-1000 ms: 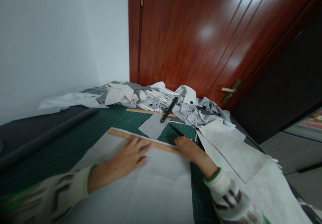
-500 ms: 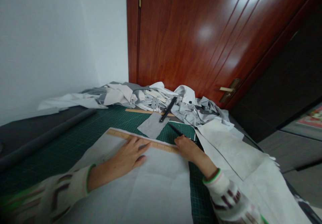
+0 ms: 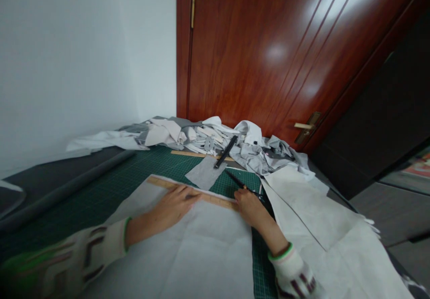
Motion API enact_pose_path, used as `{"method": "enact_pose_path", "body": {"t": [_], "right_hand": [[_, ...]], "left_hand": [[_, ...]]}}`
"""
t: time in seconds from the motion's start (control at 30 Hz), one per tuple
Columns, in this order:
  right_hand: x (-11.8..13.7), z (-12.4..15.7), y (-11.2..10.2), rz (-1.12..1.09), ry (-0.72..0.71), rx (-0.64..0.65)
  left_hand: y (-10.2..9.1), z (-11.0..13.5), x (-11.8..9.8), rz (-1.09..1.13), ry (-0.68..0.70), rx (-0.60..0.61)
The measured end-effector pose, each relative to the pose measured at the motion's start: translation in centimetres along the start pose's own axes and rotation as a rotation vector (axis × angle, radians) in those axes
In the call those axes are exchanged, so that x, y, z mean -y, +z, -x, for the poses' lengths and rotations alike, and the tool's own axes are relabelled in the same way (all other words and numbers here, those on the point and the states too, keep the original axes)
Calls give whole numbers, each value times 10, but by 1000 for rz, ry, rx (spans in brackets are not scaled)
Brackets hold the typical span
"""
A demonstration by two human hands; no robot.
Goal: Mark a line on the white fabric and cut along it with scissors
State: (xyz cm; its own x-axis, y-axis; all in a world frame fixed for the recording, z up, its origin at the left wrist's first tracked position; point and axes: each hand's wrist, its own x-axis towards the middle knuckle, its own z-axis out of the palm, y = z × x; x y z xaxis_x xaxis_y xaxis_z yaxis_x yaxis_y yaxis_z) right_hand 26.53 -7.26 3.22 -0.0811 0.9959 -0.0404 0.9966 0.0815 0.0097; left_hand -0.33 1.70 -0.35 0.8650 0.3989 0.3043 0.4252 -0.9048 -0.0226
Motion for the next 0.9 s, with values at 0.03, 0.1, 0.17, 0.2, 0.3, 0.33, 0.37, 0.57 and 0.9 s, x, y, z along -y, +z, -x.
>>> {"method": "enact_pose_path", "body": {"t": [0.03,0.1,0.17,0.2,0.3,0.33,0.37,0.57,0.9], "right_hand": [[0,0,0,0,-1,-5],[-1,-1,2,-2,-7,-11],[-2,-2,3,-5,-11,-13],[-2,-2,3,-7,-13,-14],[-3,-3,3,-11,-18,-16],[-3,-3,3,-12,-19,-16],[-3,-3,3,-14,-19,-17],[-5,-4,2,-24,-25,-20],[1,-2,-5,-13,-9,-1]], "left_hand": [[0,-3,3,0,8,6],[0,-10,10,3,19,17],[-2,-18,16,16,29,24],[-3,-22,18,27,36,28],[-5,-30,25,71,57,38],[-5,-32,27,83,58,40],[-5,-33,28,94,57,41],[-5,-34,30,149,68,38],[-2,-47,2,214,66,35]]}}
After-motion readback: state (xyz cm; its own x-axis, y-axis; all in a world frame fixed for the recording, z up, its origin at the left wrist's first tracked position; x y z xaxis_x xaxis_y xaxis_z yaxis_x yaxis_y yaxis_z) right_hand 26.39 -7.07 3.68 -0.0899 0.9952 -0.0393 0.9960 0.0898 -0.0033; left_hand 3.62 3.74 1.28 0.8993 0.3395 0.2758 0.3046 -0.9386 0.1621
